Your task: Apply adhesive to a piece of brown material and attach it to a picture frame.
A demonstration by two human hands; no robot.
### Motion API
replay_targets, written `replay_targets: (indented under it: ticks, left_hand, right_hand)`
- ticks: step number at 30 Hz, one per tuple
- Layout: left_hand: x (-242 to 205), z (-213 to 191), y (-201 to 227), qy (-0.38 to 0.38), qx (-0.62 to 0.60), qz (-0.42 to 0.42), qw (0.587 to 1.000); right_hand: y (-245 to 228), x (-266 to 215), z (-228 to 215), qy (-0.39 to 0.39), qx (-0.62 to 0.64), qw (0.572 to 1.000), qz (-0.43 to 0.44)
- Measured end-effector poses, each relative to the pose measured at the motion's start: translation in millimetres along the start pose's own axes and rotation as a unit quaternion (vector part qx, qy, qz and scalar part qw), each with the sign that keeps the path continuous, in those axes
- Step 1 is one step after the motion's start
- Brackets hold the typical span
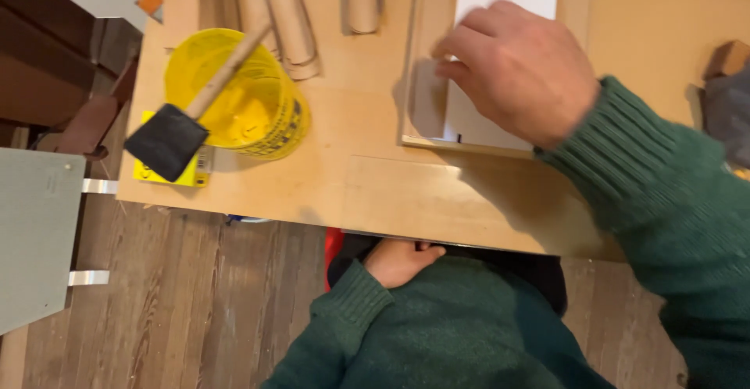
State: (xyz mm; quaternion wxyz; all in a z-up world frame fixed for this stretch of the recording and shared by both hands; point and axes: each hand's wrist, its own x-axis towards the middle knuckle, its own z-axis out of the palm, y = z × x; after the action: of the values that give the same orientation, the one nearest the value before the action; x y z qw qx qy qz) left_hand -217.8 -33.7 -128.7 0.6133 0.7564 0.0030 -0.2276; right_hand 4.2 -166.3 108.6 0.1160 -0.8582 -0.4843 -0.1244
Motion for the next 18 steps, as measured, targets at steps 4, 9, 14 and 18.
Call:
replay_targets:
  ticks: [4, 9, 14, 18]
  left_hand:
    - [-1.5, -5.9, 5.2, -0.007, -0.007, -0.008, 1.0]
    - [-1.5, -9.2, 4.2, -0.022, -0.028, 0.011, 0.999]
    - [-2.6, -12.6, 9.8, -0.034, -0.065, 0.021, 0.997]
    - [-2.4, -16.0, 13.4, -0.028, -0.065, 0.074, 0.995]
  right_hand:
    - [24.4, 39.1, 49.2, 0.031, -0.077, 0.993, -0.079]
    - [29.0, 69.9, 86.4, 0.023, -0.154, 0.981, -0.119]
    - [9.7, 84.6, 88.9, 0.031, -0.063, 0.991, -0.116]
    - [8.0, 93.6, 92.8, 0.067, -0.039, 0.993, -0.089]
